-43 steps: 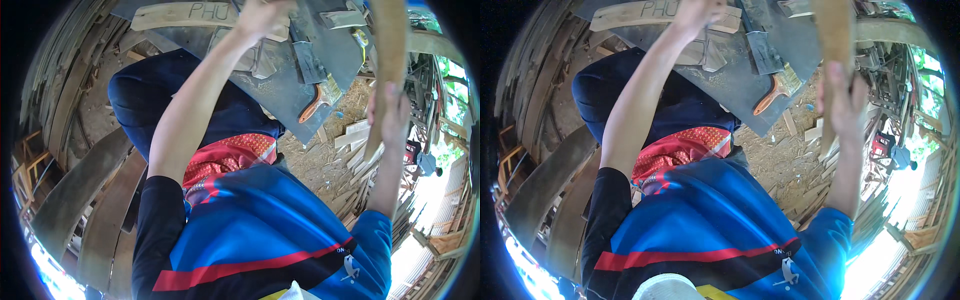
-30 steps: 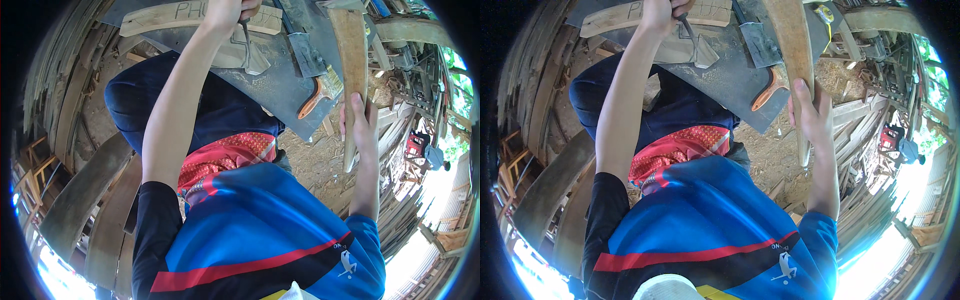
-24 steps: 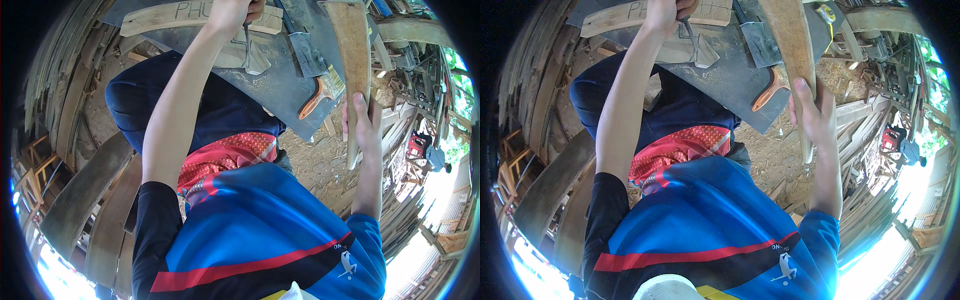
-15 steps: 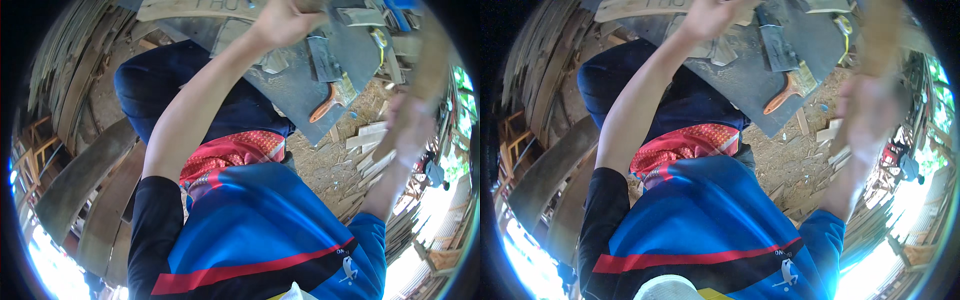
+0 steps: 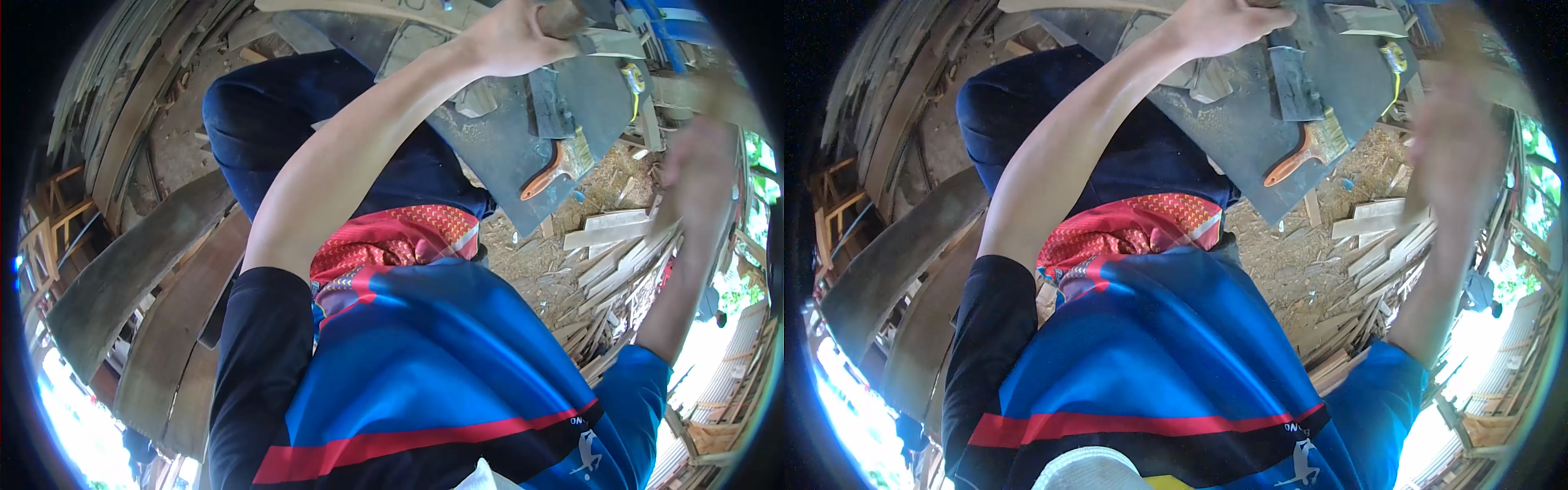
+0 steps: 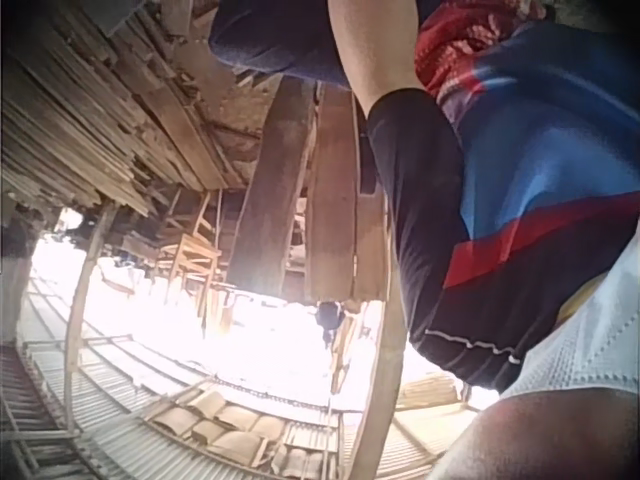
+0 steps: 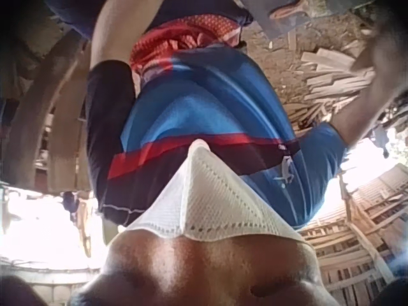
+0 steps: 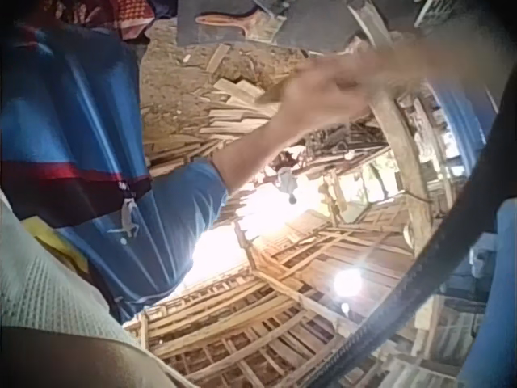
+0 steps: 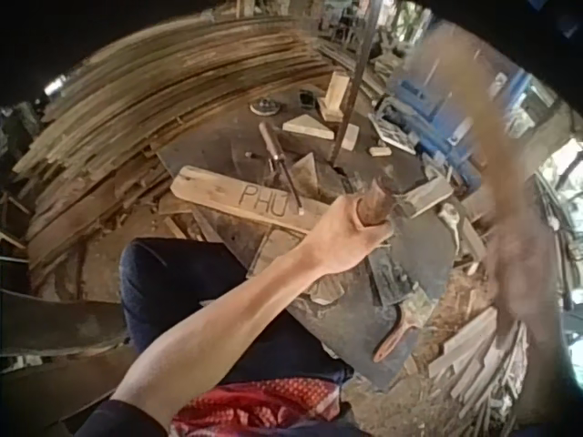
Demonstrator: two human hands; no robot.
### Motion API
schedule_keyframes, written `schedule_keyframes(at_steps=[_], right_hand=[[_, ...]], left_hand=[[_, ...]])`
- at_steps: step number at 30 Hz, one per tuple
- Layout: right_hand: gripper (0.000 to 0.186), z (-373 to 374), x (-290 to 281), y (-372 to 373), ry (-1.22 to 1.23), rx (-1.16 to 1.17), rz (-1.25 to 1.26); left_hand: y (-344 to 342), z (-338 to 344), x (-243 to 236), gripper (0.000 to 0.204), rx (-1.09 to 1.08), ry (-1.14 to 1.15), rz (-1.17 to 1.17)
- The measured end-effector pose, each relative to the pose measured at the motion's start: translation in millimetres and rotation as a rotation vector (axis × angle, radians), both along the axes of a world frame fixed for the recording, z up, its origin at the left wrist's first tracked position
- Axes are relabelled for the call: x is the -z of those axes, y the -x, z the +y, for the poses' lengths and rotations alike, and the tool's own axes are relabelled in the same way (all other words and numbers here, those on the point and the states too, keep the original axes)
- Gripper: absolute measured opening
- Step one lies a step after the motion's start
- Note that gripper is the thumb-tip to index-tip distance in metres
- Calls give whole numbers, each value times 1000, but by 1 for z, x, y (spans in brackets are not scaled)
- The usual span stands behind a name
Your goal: The person sits on the floor and carves a rectangular piece of wood using a chisel and a wooden mallet. They repeatedly strike the chisel to shape the wood, occasionally adjusting the piece's position on the workbench.
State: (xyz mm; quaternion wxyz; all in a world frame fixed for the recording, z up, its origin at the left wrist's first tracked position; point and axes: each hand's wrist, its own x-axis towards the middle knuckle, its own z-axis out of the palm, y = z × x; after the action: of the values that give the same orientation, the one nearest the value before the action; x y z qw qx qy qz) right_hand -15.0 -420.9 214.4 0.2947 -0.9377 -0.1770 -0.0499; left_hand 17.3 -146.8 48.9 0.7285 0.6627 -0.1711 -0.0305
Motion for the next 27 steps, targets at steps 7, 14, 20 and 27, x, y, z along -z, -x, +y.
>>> schedule_keyframes(at_steps=[7,14,20,27], right_hand=[[45,28,-34,-4,-433,205,109],[47,34,-21,19,114,174,354],[52,13,40,48,-297,289,459],[52,10,139,110,-480,386,756]], left_hand=[[-3,-1,7,18,5,30,-60],[-6,-5,9,24,-81,-89,-38],[-7,-12,11,23,-113,-49,-4],[-27,-6,36,18,33,309,166]])
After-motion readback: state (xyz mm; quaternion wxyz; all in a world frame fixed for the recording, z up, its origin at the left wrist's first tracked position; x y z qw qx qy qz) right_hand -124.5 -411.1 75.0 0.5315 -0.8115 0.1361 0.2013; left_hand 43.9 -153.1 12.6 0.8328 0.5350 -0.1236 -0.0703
